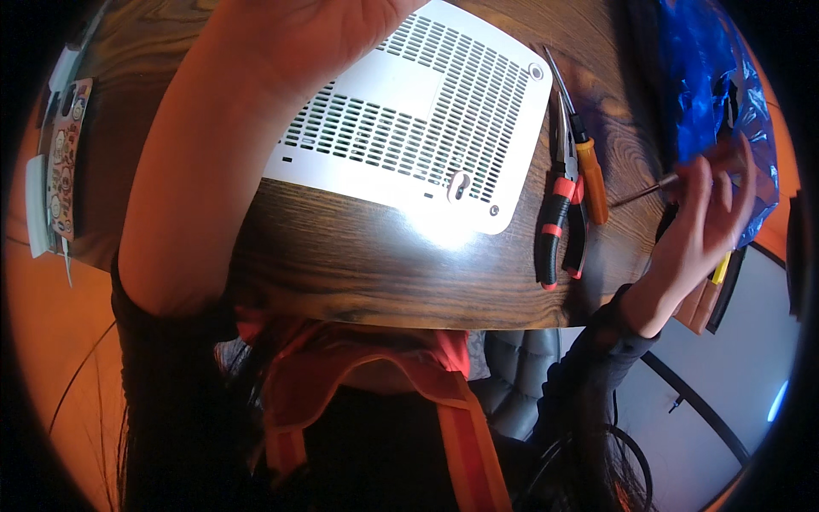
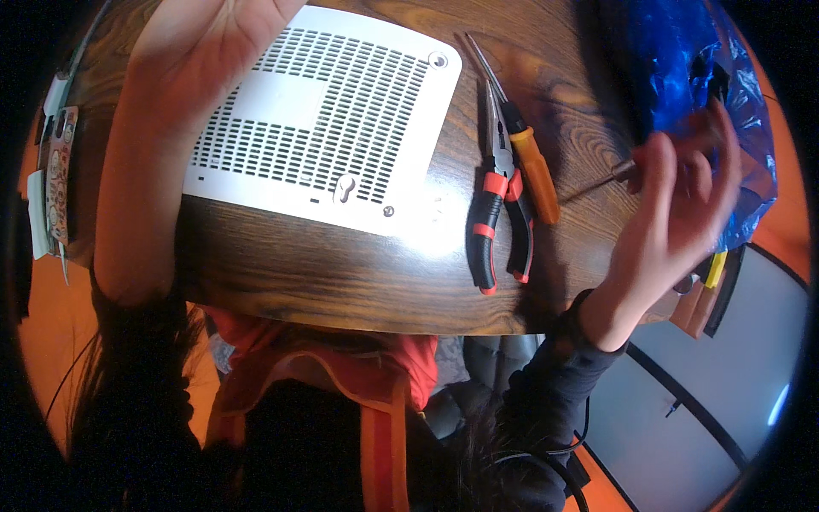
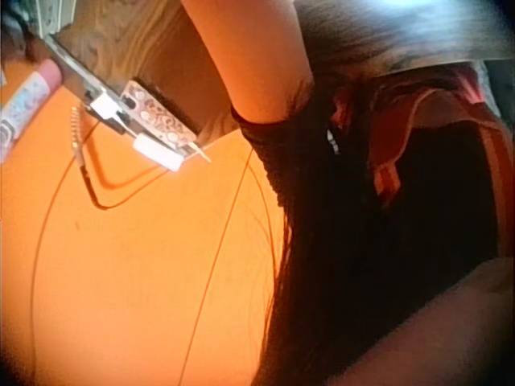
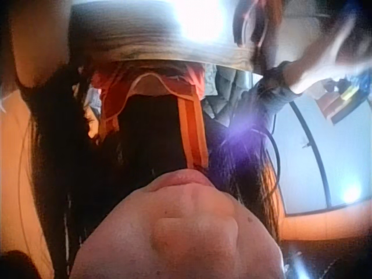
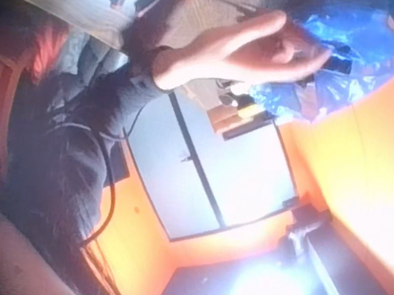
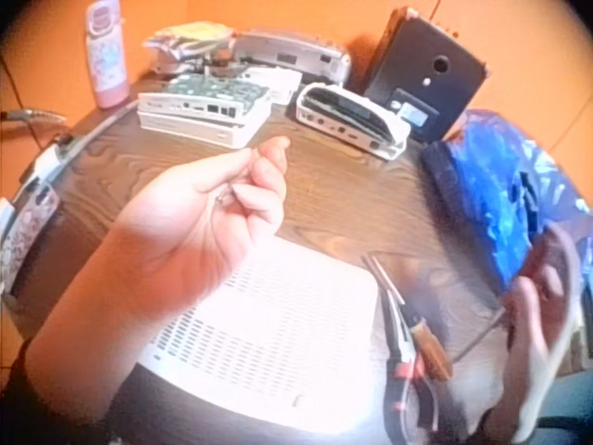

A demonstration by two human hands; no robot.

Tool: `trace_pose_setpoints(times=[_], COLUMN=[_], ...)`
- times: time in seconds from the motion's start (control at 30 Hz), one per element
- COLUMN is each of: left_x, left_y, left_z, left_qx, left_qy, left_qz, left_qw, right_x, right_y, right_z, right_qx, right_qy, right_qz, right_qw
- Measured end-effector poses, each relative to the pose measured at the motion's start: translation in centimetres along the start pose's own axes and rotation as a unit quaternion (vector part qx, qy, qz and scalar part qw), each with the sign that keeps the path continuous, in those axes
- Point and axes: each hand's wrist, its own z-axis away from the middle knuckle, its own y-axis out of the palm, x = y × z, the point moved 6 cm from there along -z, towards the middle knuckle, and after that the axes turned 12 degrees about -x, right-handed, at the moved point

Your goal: The person uses a screwdriver to remove screws from a white electronic device, then separates the casing to expose the internal circuit board. They place the casing and board on the table and continue handling the components.

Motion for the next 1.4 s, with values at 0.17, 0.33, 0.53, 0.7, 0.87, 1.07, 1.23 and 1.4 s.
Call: trace_pose_setpoints(times=[0.17, 0.33, 0.53, 0.7, 0.87, 1.07, 1.23, 1.4], left_x=[-0.2, -0.2, -0.1, -0.2, -0.1, 0.1, 0.1, 0.4], left_y=[-0.3, -0.4, -0.3, -0.5, -0.5, -0.4, -0.7, -0.6], left_z=[-0.2, -0.2, -0.3, -0.3, -0.3, -0.3, -0.5, -0.2], left_qx=[-0.023, -0.025, -0.015, -0.024, -0.012, 0.024, 0.009, 0.040], left_qy=[0.021, 0.031, 0.018, 0.024, 0.030, 0.026, 0.031, 0.014], left_qz=[-0.002, -0.013, -0.022, -0.021, -0.046, -0.044, -0.037, -0.041], left_qw=[1.000, 0.999, 0.999, 0.999, 0.998, 0.998, 0.999, 0.998], right_x=[-5.2, -4.7, -2.4, -1.6, -3.6, 0.7, 2.9, 2.5], right_y=[0.2, 2.7, 4.4, 3.3, 2.9, -0.7, 1.1, 2.7], right_z=[-0.5, -0.5, 1.5, 3.9, 1.9, 1.1, 4.4, 4.9], right_qx=[0.066, 0.148, 0.212, 0.406, 0.376, 0.028, 0.068, 0.100], right_qy=[0.247, 0.057, -0.200, -0.352, -0.032, 0.106, 0.296, 0.313], right_qz=[-0.103, 0.090, 0.138, 0.173, 0.032, -0.362, -0.465, -0.363], right_qw=[0.961, 0.983, 0.946, 0.825, 0.926, 0.925, 0.831, 0.872])
